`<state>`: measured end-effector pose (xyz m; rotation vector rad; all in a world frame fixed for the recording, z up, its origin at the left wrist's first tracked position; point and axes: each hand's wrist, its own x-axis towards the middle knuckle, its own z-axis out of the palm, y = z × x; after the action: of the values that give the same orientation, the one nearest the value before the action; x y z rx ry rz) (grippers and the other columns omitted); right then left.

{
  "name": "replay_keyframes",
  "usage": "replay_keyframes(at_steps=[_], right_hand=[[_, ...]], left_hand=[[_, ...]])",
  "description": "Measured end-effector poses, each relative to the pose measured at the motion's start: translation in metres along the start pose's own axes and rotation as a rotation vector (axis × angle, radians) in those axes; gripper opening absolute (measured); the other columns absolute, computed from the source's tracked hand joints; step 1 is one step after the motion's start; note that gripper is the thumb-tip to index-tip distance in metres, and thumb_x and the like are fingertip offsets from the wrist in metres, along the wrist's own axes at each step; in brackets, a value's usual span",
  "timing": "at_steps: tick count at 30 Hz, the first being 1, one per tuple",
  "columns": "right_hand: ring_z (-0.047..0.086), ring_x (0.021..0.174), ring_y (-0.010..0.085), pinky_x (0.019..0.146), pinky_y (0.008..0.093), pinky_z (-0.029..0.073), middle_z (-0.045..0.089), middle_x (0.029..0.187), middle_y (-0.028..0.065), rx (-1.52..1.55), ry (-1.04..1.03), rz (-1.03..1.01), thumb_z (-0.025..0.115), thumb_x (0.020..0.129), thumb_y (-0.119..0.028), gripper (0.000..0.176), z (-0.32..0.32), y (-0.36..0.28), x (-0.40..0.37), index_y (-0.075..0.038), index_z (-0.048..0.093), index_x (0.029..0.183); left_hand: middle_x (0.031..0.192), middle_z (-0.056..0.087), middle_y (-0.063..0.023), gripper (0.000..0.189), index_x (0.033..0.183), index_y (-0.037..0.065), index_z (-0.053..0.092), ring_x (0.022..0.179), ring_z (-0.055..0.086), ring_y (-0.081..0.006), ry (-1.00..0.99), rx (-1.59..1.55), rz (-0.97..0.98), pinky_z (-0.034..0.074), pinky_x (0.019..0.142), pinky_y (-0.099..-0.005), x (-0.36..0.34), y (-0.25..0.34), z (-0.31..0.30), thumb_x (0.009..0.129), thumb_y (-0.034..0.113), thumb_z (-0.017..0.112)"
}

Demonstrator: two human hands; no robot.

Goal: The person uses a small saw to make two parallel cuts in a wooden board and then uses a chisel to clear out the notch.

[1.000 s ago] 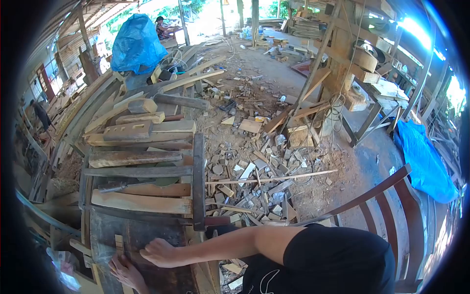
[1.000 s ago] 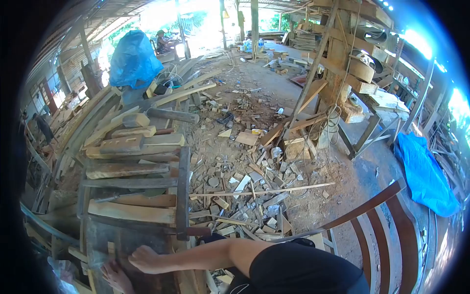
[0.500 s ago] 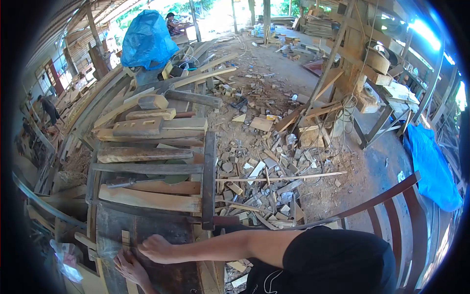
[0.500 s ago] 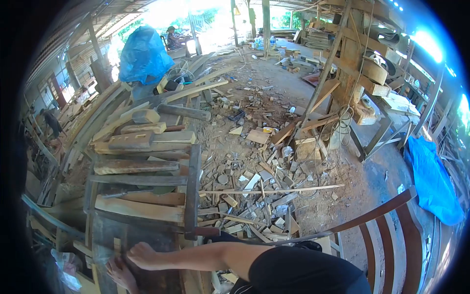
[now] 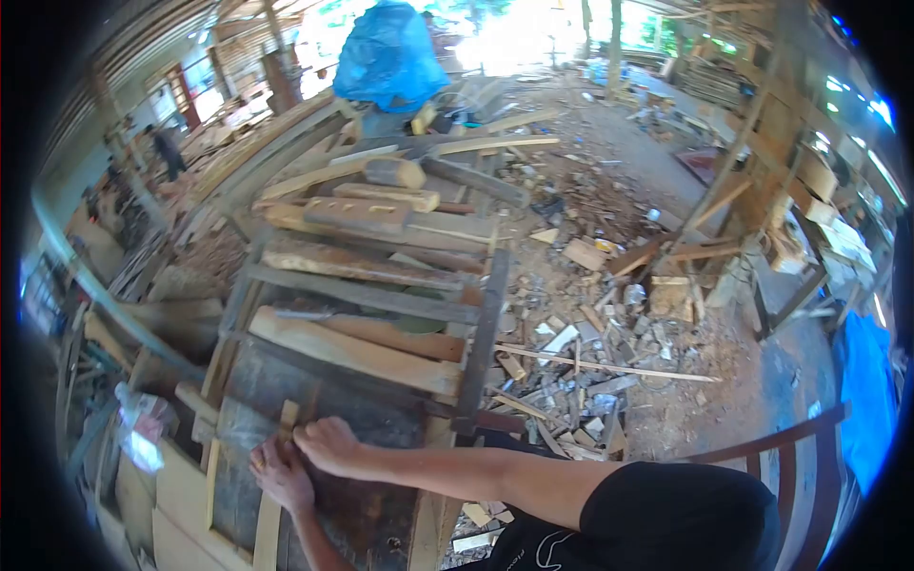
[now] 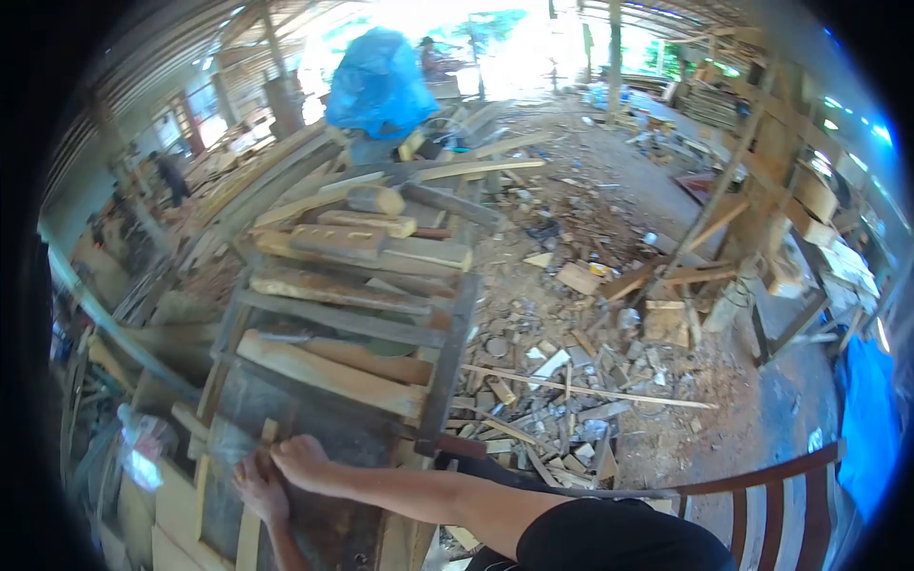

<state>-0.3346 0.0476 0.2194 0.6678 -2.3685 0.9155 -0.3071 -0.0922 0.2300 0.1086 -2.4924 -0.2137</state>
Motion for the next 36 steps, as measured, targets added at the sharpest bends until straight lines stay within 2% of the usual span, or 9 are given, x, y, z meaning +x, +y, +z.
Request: replay_keyframes(at_steps=[5,7,9,12,20,22,25,31,36], right_hand=[[0.068,0.063,0.0346,0.054,0.0485,0.052,0.064,0.063,0.0143,0.035,-0.189,0.019,0.061,0.084,-0.018,0.013,-0.045,0.004,-0.035,-0.009,0.058,0.075],[0.068,0.062,0.0348,0.055,0.0479,0.052,0.064,0.063,0.0141,-0.007,-0.14,0.039,0.061,0.086,-0.019,0.015,-0.048,0.003,-0.045,-0.009,0.057,0.076],[0.067,0.059,0.0325,0.054,0.0468,0.052,0.066,0.067,0.0136,-0.075,-0.039,-0.036,0.058,0.085,-0.016,0.008,-0.032,0.003,-0.033,-0.008,0.06,0.082],[0.067,0.062,0.0328,0.057,0.0465,0.053,0.066,0.067,0.0135,-0.045,-0.1,-0.004,0.057,0.086,-0.016,0.008,-0.007,-0.001,0.006,-0.009,0.06,0.082],[0.068,0.062,0.0361,0.056,0.0485,0.052,0.066,0.067,0.016,-0.038,-0.202,0.045,0.058,0.089,-0.018,0.014,-0.047,-0.003,-0.036,-0.009,0.059,0.079],[0.069,0.064,0.0327,0.059,0.0451,0.054,0.066,0.065,0.0128,-0.096,-0.132,0.019,0.056,0.086,-0.015,0.009,-0.028,-0.002,-0.015,-0.009,0.058,0.08],[0.069,0.063,0.0327,0.059,0.0452,0.054,0.066,0.064,0.0128,-0.095,-0.128,-0.028,0.056,0.086,-0.015,0.01,-0.004,0.003,0.009,-0.009,0.059,0.078],[0.067,0.062,0.0367,0.054,0.0483,0.05,0.065,0.065,0.0162,-0.052,-0.226,-0.01,0.06,0.092,-0.022,0.02,-0.053,0.004,-0.034,-0.007,0.058,0.078],[0.068,0.062,0.0347,0.054,0.0466,0.051,0.065,0.064,0.0152,-0.07,-0.151,-0.031,0.061,0.092,-0.023,0.021,-0.029,0.003,-0.015,-0.007,0.058,0.077]], left_hand=[[0.107,0.06,-0.0114,0.024,0.112,0.016,0.066,0.103,0.055,-0.0366,0.003,-0.029,-0.03,0.046,0.087,-0.0518,-0.002,-0.003,0.001,0.09,0.026,0.065],[0.107,0.059,-0.0103,0.026,0.113,0.017,0.066,0.104,0.054,-0.0343,-0.014,0.002,-0.05,0.045,0.087,-0.0514,0.0,0.004,-0.007,0.089,0.026,0.066],[0.108,0.058,-0.0088,0.027,0.114,0.017,0.066,0.104,0.054,-0.0326,-0.014,-0.021,-0.047,0.044,0.087,-0.0498,-0.001,0.003,-0.004,0.089,0.028,0.066],[0.108,0.058,-0.0079,0.028,0.115,0.016,0.065,0.102,0.054,-0.0321,-0.03,-0.048,-0.016,0.044,0.086,-0.0483,-0.004,0.001,-0.003,0.09,0.029,0.065],[0.112,0.055,-0.0086,0.029,0.117,0.014,0.064,0.105,0.052,-0.0331,-0.035,-0.032,-0.008,0.043,0.088,-0.0487,-0.007,0.003,-0.003,0.092,0.028,0.064],[0.111,0.055,-0.0091,0.03,0.117,0.012,0.063,0.103,0.052,-0.0324,-0.021,-0.005,0.031,0.043,0.087,-0.048,-0.006,0.001,0.002,0.091,0.028,0.066],[0.111,0.055,-0.0091,0.03,0.116,0.012,0.063,0.103,0.052,-0.0326,0.006,0.001,0.018,0.043,0.087,-0.0478,-0.007,-0.002,0.005,0.09,0.028,0.066],[0.11,0.055,-0.0089,0.031,0.116,0.013,0.064,0.102,0.053,-0.0323,0.031,-0.002,-0.027,0.044,0.085,-0.0476,-0.004,0.001,0.003,0.089,0.028,0.067],[0.114,0.056,-0.0099,0.032,0.118,0.014,0.064,0.106,0.053,-0.0344,-0.049,-0.02,-0.085,0.045,0.089,-0.0488,0.012,-0.013,0.001,0.089,0.027,0.068]])
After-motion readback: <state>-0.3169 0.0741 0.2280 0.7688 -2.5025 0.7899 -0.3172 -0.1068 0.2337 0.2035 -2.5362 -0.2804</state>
